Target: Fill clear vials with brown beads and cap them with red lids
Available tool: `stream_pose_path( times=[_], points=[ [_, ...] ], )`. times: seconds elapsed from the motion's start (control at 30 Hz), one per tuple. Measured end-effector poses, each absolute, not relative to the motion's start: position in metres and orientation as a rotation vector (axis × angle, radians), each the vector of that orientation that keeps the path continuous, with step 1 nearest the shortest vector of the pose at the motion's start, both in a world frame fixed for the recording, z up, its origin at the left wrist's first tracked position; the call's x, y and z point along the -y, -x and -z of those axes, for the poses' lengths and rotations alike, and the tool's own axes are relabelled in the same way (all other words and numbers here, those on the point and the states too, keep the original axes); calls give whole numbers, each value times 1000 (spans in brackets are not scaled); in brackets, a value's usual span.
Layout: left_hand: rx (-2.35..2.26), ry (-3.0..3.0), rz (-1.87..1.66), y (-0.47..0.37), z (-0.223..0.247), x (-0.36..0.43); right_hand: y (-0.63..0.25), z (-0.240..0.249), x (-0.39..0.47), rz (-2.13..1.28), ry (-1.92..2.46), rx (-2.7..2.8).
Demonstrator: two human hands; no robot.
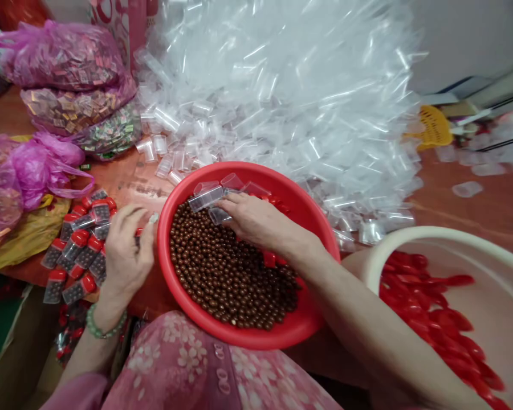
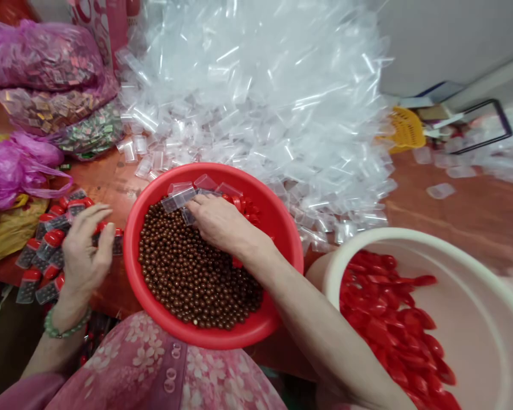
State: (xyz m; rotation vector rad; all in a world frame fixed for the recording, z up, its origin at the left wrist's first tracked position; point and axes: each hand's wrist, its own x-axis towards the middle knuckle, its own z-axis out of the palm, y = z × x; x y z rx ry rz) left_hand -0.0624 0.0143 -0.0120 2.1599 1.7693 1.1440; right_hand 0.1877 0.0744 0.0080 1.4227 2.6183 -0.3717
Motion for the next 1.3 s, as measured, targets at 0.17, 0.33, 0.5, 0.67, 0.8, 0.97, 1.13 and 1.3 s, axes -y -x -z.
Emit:
stream_pose_path(
  times=[0.17, 0.33, 0.5, 0.67, 0.8, 0.97, 1.13, 1.3],
  points=[
    [-1488, -2273, -1101, 18, 19, -7, -183, -11, -91, 479, -1355, -2448],
    [-1531, -2450, -876, 8, 26, -5, -185, -13, -90, 417, -1283, -2447],
    [-1565, -2429, -679, 8, 23, -8, -171, -9, -76, 296, -1124, -2496],
    [-1574, -2409, -653, 7, 23, -9, -156, 12, -63, 591, -937, -2634],
    [-1569, -2416, -672, 7, 23, -9, -163, 25, -62, 1025, -943, -2732],
    [-1568, -2382, -685, 8, 21, -9, -179, 23, -60, 1605, -1031, -2703],
    [-1518, -2353, -828, 12, 24, -9, -188, 10, -50, 1907, -1156, -2616],
    [-1402, -2242, -982, 15, 20, -6, -195, 5, -44, 1920, -1173, -2652]
  ],
)
